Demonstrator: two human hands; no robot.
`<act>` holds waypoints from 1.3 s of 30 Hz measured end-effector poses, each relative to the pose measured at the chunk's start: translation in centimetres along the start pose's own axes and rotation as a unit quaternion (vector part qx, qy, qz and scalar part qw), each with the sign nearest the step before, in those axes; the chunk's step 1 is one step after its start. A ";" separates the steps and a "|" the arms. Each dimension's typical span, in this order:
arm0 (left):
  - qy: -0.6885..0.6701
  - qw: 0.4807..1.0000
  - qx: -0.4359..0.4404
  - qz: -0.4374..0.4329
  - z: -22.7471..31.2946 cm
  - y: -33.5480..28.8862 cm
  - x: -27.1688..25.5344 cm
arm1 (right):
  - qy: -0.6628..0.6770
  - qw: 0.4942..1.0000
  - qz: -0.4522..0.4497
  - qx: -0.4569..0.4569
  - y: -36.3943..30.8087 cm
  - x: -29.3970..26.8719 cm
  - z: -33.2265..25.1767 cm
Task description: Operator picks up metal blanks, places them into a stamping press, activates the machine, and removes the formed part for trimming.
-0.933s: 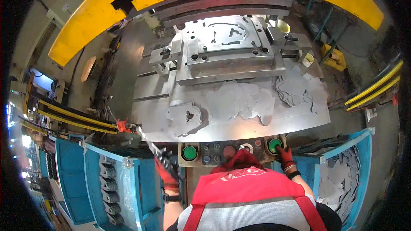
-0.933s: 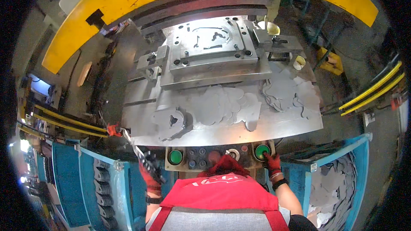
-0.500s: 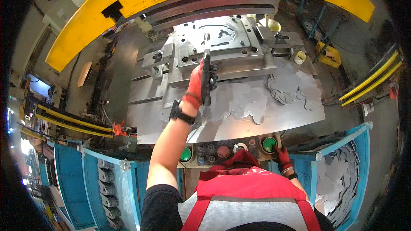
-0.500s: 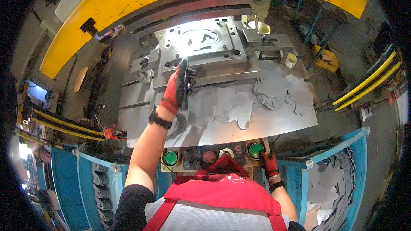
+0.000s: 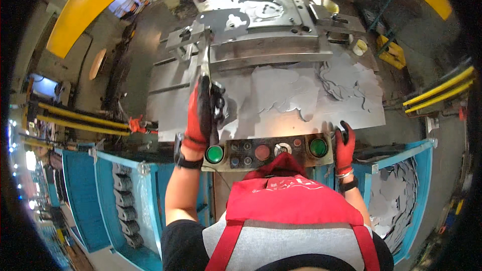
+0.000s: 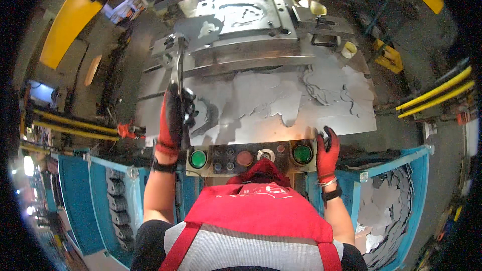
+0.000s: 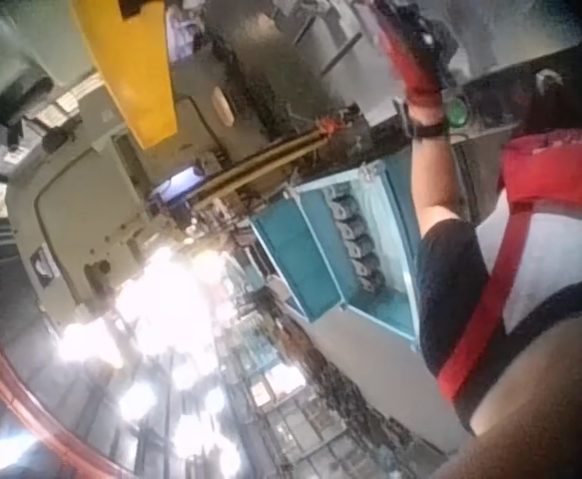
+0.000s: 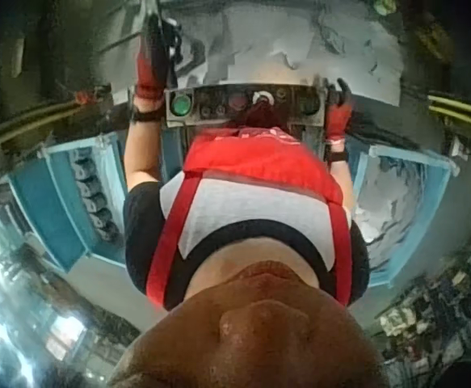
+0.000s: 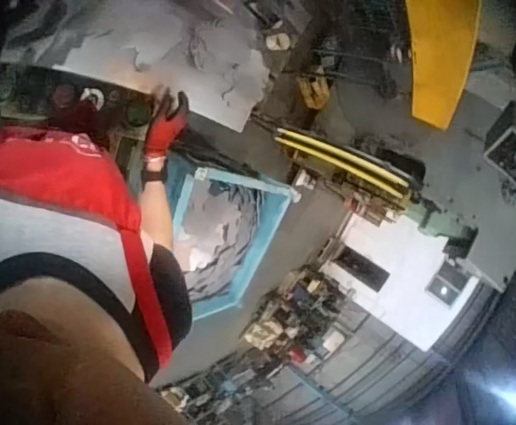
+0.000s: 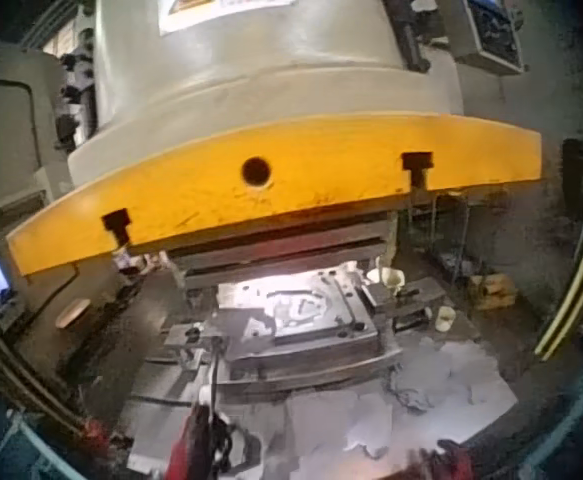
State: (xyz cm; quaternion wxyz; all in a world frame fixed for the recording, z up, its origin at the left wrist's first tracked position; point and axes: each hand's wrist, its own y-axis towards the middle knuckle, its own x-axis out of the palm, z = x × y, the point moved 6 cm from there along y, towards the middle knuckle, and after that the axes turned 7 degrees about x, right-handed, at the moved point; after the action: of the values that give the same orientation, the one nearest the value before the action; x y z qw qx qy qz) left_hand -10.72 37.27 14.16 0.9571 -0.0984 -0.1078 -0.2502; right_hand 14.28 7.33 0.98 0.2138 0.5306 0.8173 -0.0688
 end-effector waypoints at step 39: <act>0.143 0.982 0.120 0.039 -13.2 -3.6 -12.3 | 0.251 0.950 -0.141 -0.121 19.3 8.1 -21.5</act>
State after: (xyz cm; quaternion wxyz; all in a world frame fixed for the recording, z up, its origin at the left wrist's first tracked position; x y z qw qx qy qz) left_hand -20.94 36.67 -1.15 0.9766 0.0498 0.0053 -0.2090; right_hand 22.86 29.61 19.08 0.0523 0.3798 0.9134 0.1366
